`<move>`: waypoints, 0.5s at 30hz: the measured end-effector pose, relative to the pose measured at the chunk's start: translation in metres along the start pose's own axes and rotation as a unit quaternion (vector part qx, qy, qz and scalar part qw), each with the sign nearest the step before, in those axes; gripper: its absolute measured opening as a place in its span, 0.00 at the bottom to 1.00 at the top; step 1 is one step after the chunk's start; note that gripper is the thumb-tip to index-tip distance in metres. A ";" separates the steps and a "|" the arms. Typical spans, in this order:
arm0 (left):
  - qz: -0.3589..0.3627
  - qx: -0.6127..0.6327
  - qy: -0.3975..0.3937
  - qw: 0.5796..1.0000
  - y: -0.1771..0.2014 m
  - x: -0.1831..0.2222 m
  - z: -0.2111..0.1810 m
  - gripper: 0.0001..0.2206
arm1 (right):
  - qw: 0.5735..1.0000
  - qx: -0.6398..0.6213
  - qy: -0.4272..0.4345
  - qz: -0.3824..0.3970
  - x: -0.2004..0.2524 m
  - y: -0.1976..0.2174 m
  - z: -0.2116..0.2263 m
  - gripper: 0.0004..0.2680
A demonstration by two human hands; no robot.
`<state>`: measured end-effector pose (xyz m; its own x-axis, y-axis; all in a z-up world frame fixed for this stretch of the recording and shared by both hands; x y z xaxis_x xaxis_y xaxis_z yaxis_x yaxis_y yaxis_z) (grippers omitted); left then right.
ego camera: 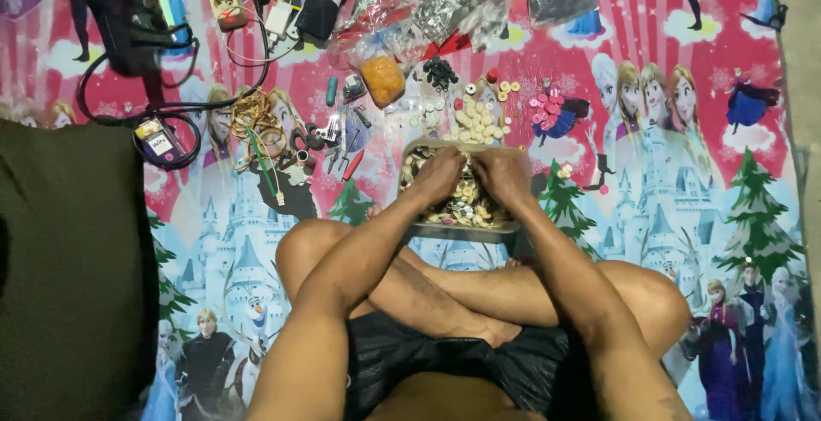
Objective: The person sorts small decorative items from a container onto a mat.
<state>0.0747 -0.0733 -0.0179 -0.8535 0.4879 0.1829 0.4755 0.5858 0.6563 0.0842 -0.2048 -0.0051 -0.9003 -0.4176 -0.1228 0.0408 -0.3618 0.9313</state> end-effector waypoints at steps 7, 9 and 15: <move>-0.037 -0.136 -0.066 0.988 0.018 -0.002 -0.024 0.10 | 0.987 -0.037 -0.074 0.140 0.010 -0.044 -0.015 0.12; -0.016 -0.182 -0.067 0.981 0.008 -0.006 -0.006 0.11 | 0.989 -0.025 -0.055 0.132 0.011 -0.040 -0.011 0.09; 0.045 -0.017 0.049 0.998 0.011 0.007 -0.002 0.14 | 0.959 -0.224 -0.162 0.061 0.020 -0.023 -0.025 0.07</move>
<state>0.0739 -0.0645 -0.0077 -0.8252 0.4714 0.3110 0.5450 0.5202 0.6576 0.0760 -0.2260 -0.0375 -0.9618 -0.2236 0.1580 0.2700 -0.6790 0.6827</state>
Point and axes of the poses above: each hand's wrist, its own x-axis away from the middle knuckle, its own y-axis out of the back of the hand, z = x × y, the point moved 9 cm from there along -x, towards the middle knuckle, and after that the axes turned 5 degrees about y, right-handed, at the moved point
